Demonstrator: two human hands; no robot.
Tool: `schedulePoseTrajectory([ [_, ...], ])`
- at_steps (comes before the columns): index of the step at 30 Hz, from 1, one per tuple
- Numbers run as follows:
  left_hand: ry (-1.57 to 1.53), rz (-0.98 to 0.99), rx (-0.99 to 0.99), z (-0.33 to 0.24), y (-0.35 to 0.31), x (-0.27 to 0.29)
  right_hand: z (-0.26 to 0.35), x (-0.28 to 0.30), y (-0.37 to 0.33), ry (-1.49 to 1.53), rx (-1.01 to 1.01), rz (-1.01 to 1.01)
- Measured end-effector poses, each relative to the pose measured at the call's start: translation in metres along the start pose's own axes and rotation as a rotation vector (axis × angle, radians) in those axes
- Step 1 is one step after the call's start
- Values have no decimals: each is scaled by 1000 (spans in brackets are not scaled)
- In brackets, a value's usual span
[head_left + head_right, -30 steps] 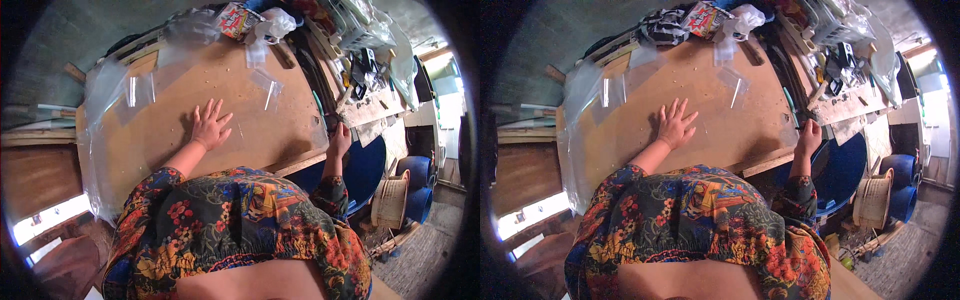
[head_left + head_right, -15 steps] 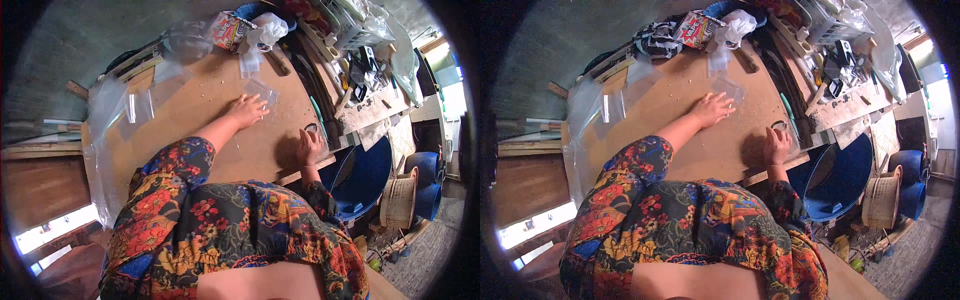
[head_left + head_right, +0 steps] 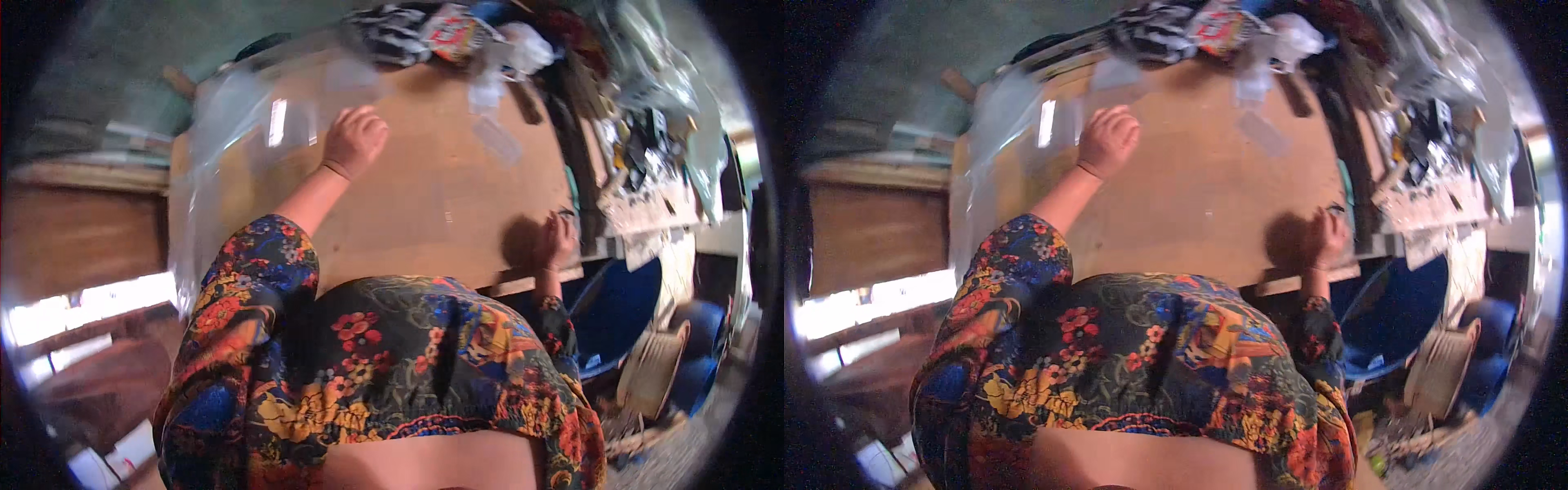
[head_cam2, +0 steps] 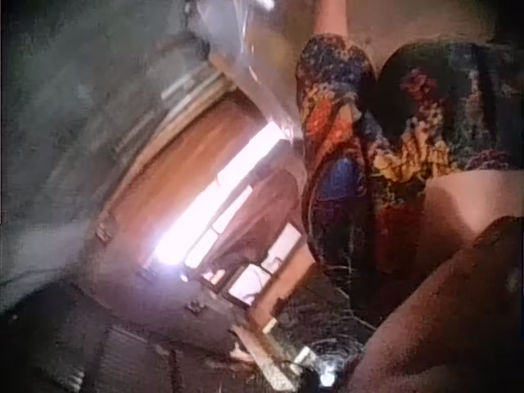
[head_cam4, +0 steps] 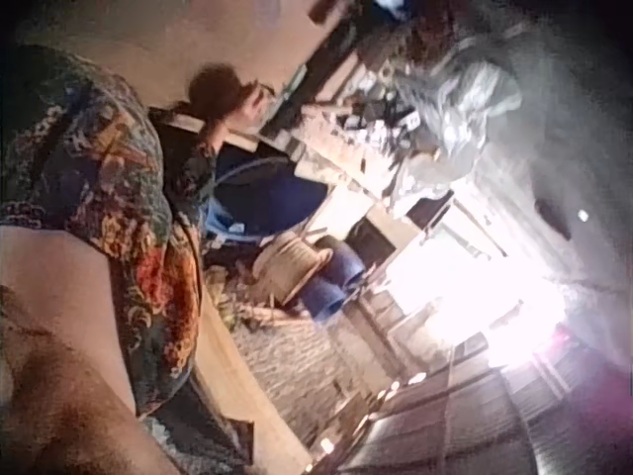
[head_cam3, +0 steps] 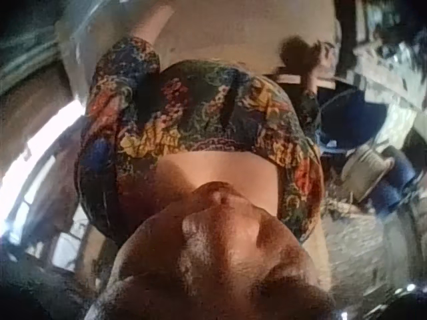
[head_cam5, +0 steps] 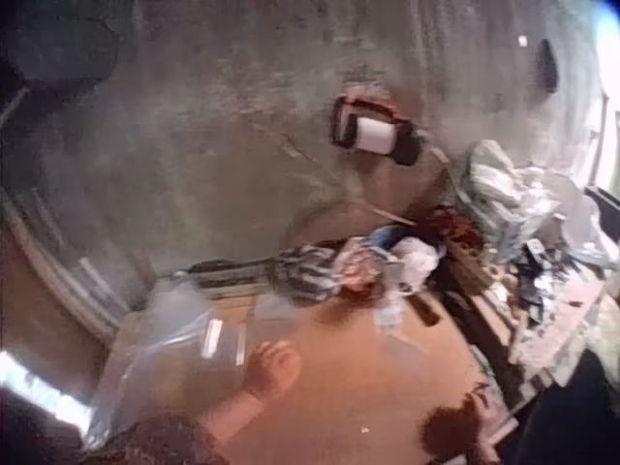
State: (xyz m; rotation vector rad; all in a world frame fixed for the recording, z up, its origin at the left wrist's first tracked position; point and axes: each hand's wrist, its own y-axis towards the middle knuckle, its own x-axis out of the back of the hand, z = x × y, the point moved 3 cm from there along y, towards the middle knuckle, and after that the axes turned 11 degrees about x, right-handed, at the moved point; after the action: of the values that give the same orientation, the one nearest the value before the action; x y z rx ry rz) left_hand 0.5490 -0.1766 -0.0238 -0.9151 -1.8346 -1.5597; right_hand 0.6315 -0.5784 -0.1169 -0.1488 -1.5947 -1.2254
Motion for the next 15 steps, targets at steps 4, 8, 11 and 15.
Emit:
schedulePoseTrajectory([
  [4,331,6,222,70,-69,86,-9,-4,-7,-22,5,-38],
  [8,489,177,400,97,-155,106,39,17,17,-90,59,-157],
  [11,299,281,562,96,-206,97,78,28,35,62,57,-173],
  [15,202,350,556,91,-213,117,137,38,55,220,33,-215],
])
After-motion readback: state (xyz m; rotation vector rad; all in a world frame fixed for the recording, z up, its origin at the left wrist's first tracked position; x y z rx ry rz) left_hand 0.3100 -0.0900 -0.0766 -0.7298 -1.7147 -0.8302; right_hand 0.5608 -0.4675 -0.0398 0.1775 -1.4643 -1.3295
